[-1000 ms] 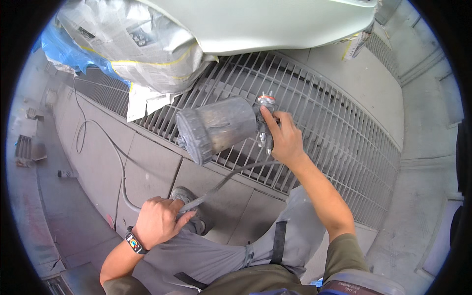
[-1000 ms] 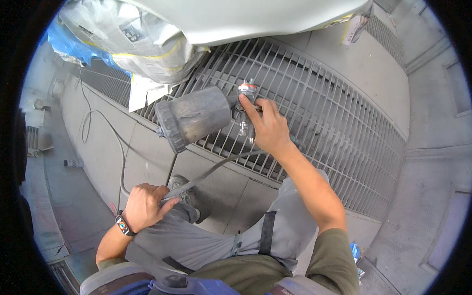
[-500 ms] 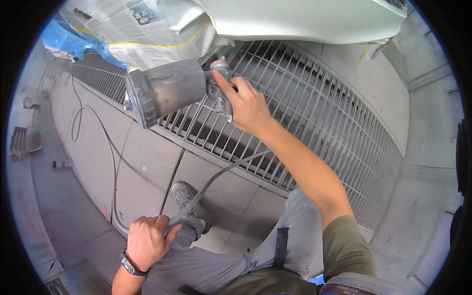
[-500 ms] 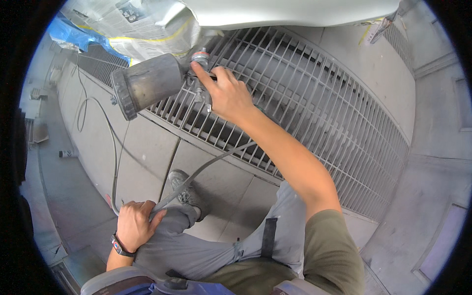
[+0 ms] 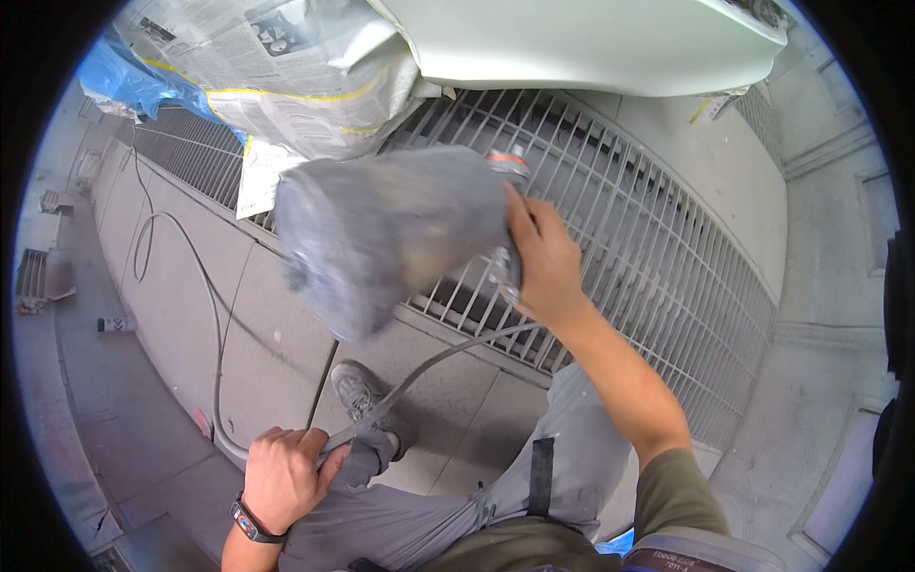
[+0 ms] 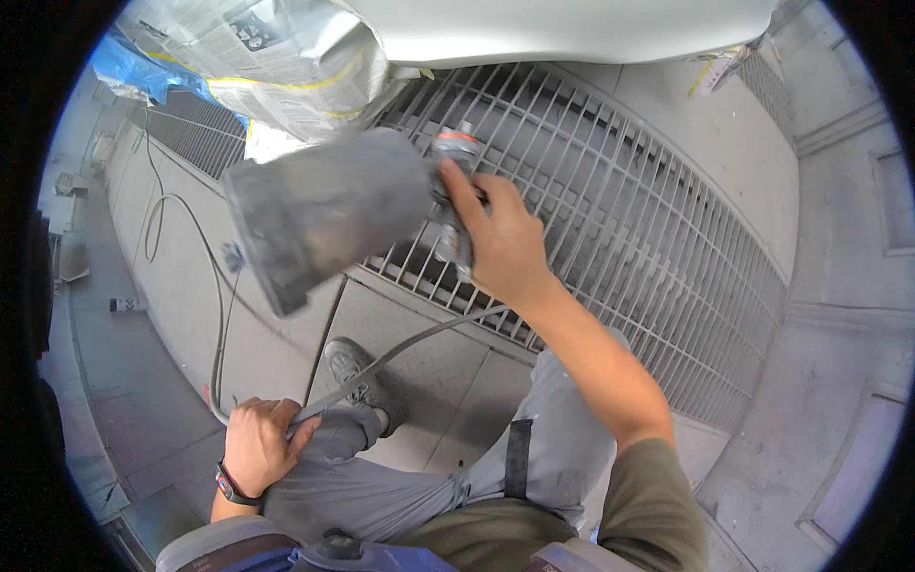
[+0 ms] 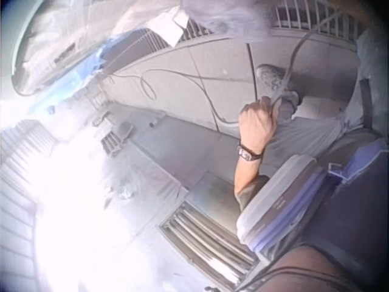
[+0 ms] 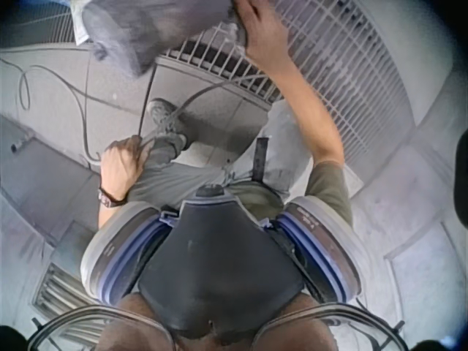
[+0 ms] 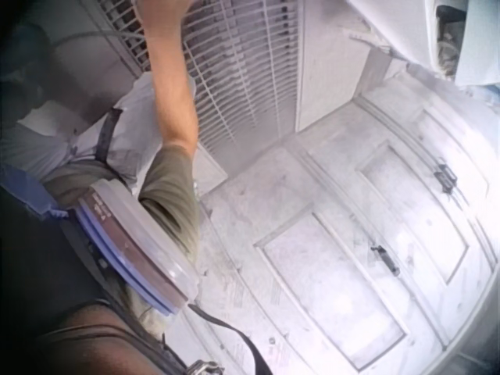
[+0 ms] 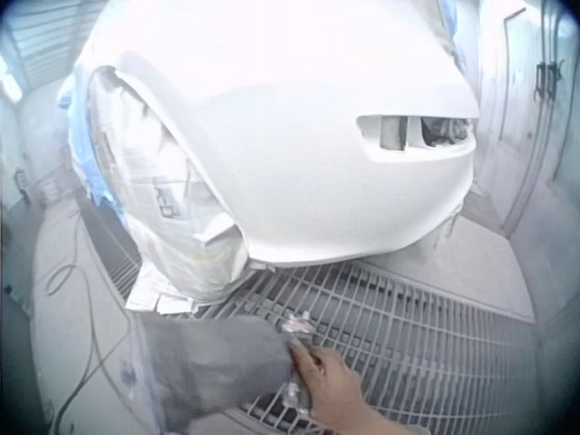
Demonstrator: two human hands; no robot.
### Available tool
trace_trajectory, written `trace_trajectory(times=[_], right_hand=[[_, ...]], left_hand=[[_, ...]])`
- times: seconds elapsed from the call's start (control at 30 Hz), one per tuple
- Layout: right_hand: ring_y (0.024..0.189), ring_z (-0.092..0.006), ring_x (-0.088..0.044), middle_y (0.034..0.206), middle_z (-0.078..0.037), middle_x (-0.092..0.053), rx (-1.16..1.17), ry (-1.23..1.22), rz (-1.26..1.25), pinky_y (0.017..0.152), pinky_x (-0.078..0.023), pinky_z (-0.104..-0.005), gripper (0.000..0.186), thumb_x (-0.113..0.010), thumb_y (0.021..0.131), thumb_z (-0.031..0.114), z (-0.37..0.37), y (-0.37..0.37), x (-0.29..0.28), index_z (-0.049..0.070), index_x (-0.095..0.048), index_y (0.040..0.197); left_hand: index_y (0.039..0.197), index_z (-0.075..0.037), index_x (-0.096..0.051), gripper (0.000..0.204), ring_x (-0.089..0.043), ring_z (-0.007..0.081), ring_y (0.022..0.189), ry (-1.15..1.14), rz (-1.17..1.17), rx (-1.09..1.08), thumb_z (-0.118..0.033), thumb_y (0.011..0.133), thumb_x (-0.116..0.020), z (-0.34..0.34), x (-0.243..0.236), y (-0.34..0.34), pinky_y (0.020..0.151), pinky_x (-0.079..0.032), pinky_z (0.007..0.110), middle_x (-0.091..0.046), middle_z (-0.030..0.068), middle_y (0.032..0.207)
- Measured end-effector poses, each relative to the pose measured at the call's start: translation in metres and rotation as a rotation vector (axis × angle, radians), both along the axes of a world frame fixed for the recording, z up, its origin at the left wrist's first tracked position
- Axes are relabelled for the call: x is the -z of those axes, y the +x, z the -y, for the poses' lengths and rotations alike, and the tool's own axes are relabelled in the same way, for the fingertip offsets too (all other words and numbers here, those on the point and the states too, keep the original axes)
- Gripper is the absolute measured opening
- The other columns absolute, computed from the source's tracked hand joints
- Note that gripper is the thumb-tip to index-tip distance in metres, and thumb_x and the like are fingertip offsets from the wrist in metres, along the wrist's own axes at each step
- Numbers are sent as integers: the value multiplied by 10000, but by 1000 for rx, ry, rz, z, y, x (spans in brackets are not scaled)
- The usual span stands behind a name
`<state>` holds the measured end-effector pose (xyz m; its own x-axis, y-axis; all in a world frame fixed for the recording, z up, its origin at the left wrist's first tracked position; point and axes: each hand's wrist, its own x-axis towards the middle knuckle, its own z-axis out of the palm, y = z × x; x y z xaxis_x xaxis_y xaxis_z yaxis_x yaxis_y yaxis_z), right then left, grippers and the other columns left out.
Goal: The person uses a sanding tool to smooth the surface of a white car bumper, then switches to a spray gun to apply a coat of white paint. The bumper is masked with blue plastic and yellow tape to protect surrounding areas.
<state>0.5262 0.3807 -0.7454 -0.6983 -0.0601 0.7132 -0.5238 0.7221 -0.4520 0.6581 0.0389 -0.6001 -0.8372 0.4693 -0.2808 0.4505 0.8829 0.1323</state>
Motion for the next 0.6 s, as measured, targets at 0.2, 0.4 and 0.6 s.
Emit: trace_trajectory(times=[0.2, 0.4, 0.6], right_hand=[[976, -346, -682, 1068, -152, -608, -137, 117, 163, 745, -621, -431, 868, -714, 775, -1, 34, -60, -1, 193, -469, 1585], [938, -334, -689, 1024, -125, -599, -115, 122, 292, 770, -614, -463, 922, -730, 760, -5, -1, -68, 21, 252, -443, 1598], [873, -318, -689, 1054, -113, -627, 12, -53, 127, 710, -606, -457, 785, -742, 829, 139, -47, -8, 50, 233, -488, 1567]], left_hand=[[768, -46, -611, 340, -594, 351, 569, -45, -8, -18, -315, 895, -776, -5, 0, 5, 598, -456, 433, -590, 128, 593], [783, -37, -628, 326, -597, 376, 592, -53, 82, -71, -305, 892, -778, -7, -2, 6, 605, -466, 446, -615, 145, 624], [798, -41, -652, 313, -609, 402, 621, -54, 98, -79, -312, 887, -782, -6, 2, 1, 606, -474, 476, -631, 152, 646]])
